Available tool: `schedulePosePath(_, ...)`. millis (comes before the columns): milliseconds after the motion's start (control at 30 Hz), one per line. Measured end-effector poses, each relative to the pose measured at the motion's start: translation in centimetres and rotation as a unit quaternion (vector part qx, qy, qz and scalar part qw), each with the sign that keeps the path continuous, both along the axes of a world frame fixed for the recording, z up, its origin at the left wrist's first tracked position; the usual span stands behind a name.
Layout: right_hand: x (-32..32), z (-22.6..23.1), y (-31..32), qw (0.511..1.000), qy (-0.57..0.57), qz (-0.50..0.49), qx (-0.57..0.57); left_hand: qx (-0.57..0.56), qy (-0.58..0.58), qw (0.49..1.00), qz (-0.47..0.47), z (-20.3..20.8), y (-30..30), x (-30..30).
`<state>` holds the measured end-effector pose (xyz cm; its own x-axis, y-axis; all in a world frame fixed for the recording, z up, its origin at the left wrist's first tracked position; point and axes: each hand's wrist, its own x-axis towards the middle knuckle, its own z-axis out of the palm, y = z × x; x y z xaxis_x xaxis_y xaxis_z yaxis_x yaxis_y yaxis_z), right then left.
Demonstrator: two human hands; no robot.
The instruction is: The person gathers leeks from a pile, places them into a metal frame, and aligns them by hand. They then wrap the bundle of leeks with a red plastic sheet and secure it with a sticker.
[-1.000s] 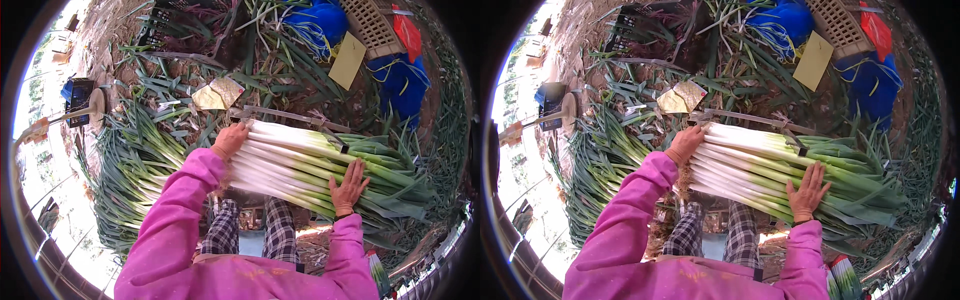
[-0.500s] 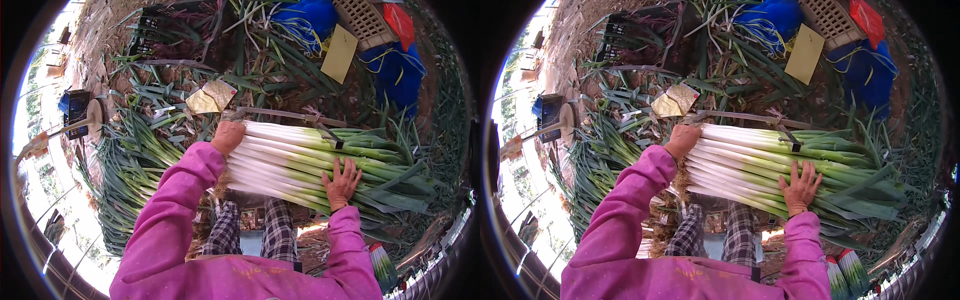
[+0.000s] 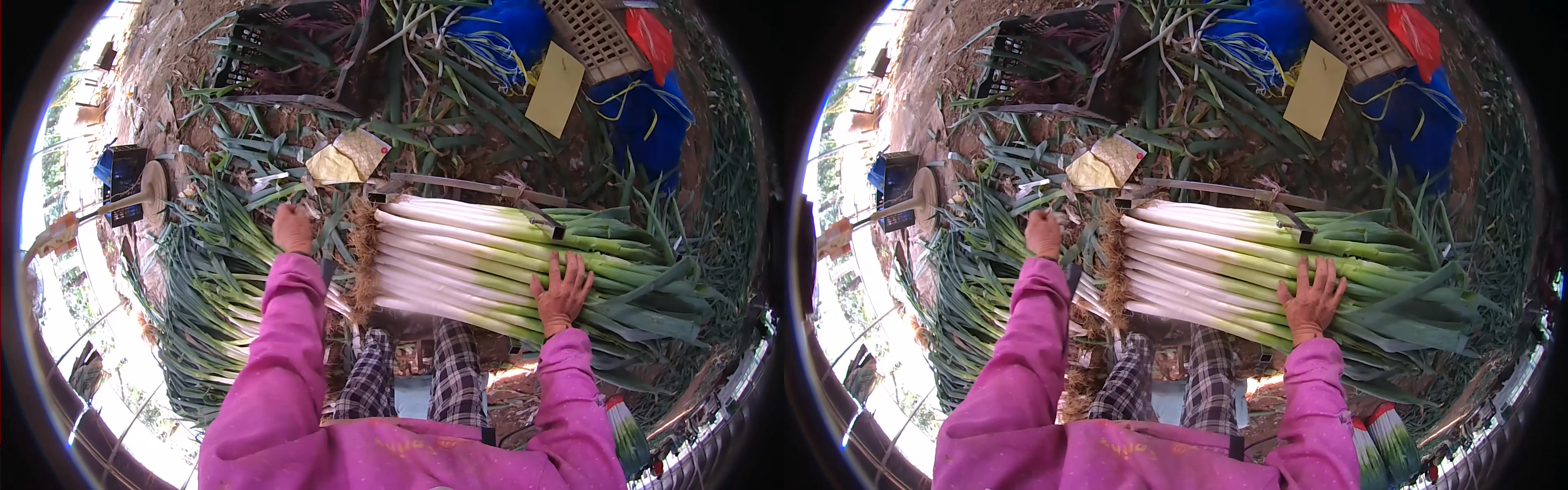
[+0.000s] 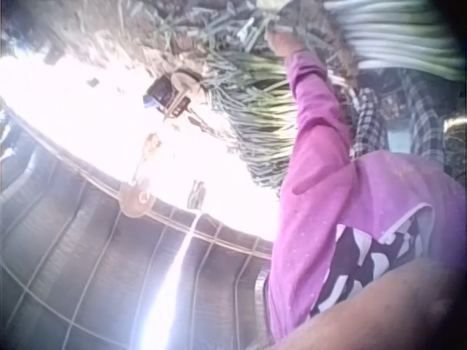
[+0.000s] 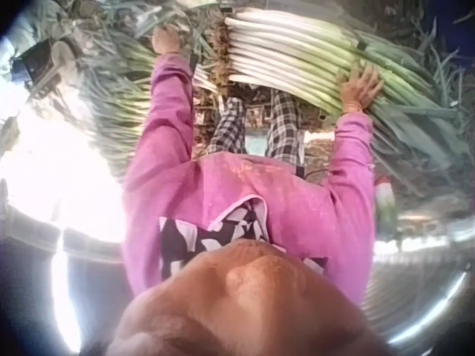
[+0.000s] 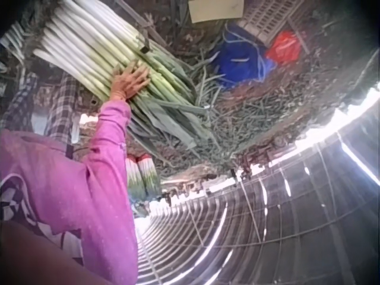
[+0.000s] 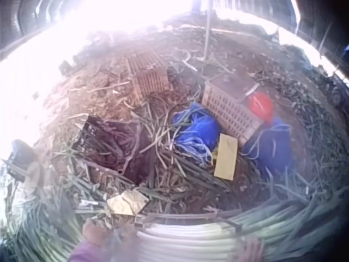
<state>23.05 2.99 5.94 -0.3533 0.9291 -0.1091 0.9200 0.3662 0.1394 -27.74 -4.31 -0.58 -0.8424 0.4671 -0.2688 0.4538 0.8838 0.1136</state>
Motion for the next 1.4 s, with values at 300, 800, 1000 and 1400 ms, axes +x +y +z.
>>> schedulePosePath(300, 0.2, -0.3, -0.1, 1.0, -0.022, 0.0, -0.02, 0.192, -0.187, 0.806, -0.528, -0.6, 6.0, 15.5)
schedulePosePath(800, 0.3, -0.6, -0.9, 0.999, 0.032, 0.014, -0.037, 0.137, -0.189, 0.818, -0.525, -5.1, 5.5, 15.9)
schedulePosePath(1000, 0.3, -0.4, -0.4, 0.999, 0.033, 0.005, -0.032, 0.117, -0.196, 0.813, -0.536, -4.8, 6.6, 16.1)
schedulePosePath(1400, 1.5, -1.4, 0.5, 0.999, 0.038, -0.001, -0.013, 0.022, -0.149, 0.815, -0.56, 0.5, 7.9, 24.8)
